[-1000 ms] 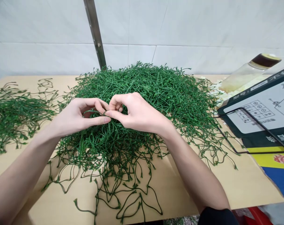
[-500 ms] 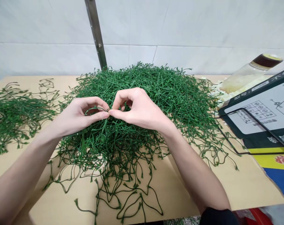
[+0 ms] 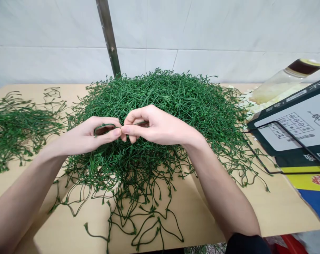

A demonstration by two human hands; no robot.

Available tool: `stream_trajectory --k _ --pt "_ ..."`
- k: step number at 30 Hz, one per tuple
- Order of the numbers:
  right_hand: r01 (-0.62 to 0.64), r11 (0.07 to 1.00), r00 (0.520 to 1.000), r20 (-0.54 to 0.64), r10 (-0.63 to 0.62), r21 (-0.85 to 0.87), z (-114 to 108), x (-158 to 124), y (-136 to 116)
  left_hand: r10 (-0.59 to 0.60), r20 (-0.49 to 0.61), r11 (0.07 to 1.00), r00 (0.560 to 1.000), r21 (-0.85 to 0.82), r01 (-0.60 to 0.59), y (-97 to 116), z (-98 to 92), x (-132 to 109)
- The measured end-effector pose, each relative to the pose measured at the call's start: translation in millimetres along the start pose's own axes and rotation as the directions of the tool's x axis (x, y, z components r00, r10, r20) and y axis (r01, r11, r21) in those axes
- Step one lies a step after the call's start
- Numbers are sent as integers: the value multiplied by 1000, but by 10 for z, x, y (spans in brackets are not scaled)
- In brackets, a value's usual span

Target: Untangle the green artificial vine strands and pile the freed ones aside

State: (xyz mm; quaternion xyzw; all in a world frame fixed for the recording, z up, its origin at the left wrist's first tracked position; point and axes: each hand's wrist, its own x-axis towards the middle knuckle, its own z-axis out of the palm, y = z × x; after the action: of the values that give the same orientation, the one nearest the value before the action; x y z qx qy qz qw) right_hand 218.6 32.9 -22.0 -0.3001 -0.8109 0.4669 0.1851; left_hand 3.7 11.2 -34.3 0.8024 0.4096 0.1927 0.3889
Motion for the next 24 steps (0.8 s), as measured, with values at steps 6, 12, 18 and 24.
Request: stream_trajectory --k 6,12,18,24 --pt "-14 1000 997 70 15 -17 21 -27 -60 75 18 985 997 -157 -71 -16 -32 -4" --pt "192 951 977 47 -210 244 97 26 1 90 -67 896 994 -430 -110 -27 63 -2" --pt "338 858 924 36 -380 386 100 77 141 23 -213 789 977 -596 -149 -59 124 73" --pt "342 915 936 -167 -311 214 -60 33 163 -77 -215 840 974 -541 -53 -45 78 84"
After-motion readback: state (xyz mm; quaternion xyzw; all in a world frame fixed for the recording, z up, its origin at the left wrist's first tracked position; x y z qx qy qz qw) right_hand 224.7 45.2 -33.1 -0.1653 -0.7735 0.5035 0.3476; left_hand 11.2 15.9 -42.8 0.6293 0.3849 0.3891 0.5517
